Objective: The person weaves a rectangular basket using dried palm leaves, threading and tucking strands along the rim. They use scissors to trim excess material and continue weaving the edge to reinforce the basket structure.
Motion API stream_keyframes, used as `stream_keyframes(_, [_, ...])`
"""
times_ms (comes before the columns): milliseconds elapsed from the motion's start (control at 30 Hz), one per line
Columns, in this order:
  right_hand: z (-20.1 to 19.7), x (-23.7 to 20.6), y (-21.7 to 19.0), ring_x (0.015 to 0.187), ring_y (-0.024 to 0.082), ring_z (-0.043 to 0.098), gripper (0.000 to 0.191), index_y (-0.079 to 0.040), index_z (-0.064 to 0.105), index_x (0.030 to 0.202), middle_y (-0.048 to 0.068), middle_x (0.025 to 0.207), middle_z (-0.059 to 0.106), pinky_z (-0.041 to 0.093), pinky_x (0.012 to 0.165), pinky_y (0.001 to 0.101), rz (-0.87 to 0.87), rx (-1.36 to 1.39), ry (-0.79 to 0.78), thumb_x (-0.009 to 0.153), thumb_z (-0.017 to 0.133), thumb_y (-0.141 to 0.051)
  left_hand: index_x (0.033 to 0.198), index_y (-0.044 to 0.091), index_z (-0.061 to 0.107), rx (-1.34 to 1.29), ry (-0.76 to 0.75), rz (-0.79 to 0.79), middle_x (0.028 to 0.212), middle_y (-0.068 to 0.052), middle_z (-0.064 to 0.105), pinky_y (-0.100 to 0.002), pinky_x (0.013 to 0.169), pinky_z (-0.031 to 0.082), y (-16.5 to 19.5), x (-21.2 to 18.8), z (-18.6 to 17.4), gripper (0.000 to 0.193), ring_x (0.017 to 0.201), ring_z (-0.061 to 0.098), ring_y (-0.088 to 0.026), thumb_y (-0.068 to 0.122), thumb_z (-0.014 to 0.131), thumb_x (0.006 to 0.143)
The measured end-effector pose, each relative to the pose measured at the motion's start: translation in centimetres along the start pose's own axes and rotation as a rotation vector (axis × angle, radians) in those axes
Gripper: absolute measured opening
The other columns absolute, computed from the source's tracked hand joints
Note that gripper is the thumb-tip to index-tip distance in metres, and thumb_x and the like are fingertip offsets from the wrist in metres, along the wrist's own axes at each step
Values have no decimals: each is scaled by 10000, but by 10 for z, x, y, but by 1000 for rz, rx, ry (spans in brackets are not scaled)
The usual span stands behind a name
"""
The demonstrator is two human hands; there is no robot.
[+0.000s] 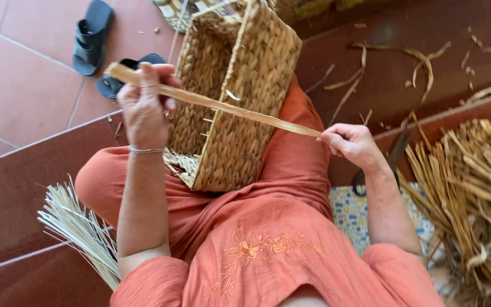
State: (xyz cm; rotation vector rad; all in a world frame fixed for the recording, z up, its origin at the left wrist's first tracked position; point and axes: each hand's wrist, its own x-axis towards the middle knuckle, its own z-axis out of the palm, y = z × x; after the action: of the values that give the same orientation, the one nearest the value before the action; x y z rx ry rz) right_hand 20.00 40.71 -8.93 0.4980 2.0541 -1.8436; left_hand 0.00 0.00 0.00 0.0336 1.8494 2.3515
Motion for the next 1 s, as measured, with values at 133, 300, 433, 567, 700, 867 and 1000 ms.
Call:
stream_keyframes(133, [45, 0, 7, 825, 70, 657, 141, -24, 771, 1043, 4, 893, 740, 535, 736, 280, -194, -195, 116, 993, 708, -139, 1272, -7, 624, -184, 22, -30, 1000, -193, 725, -239, 596, 526, 21, 4, -67, 263, 679, 642, -152, 227, 597, 1154])
stream_keyframes(300, [66, -58, 40, 885, 255, 697, 153, -50, 742, 1037, 118, 965, 712, 546, 819, 385, -111, -647, 803, 965, 787, -177, 1423, -39, 484, -221, -44, -107, 1146, -240, 704, -361, 806, 641, 19, -6, -85, 247, 873, 737, -258, 87, 562, 1225])
stream_keyframes(433, [65, -91, 47, 1079, 374, 626, 311, -66, 704, 1096, 178, 1100, 661, 486, 949, 461, 157, -988, 947, 839, 842, -173, 1339, 35, 503, -137, -182, -98, 1106, -220, 745, -347, 719, 660, 12, 4, -48, 220, 795, 755, -239, 186, 487, 1179])
stream_keyframes(567, [36, -91, 55, 1171, 391, 577, 478, -72, 650, 1184, 210, 1222, 627, 436, 1011, 491, 383, -771, 859, 795, 863, -250, 1200, 59, 534, -10, -270, -66, 935, -211, 733, -311, 555, 616, -11, 19, 20, 205, 670, 725, -227, 249, 465, 1164])
stream_keyframes(700, [10, -79, 56, 1140, 409, 602, 594, -70, 626, 1198, 213, 1201, 650, 461, 971, 505, 394, -783, 792, 700, 890, -258, 1169, 23, 599, -15, -327, -137, 950, -171, 753, -295, 551, 629, -37, 19, 79, 281, 655, 724, -172, 259, 446, 1147])
stream_keyframes(867, [-14, -65, 63, 968, 416, 661, 503, -45, 624, 1085, 209, 1030, 686, 525, 854, 498, 328, -817, 887, 695, 902, -197, 1261, 17, 601, -163, -448, -160, 1051, -135, 751, -257, 646, 618, -71, 29, 120, 211, 737, 724, -128, 130, 524, 1099])
stream_keyframes(1000, [-22, -65, 70, 757, 220, 609, 608, -41, 541, 1302, 120, 954, 646, 489, 664, 351, 230, -192, 1004, 790, 838, -179, 1179, 11, 624, -238, -417, -240, 947, -157, 761, -258, 565, 582, -95, 17, 133, 148, 644, 701, -134, 101, 576, 1073])
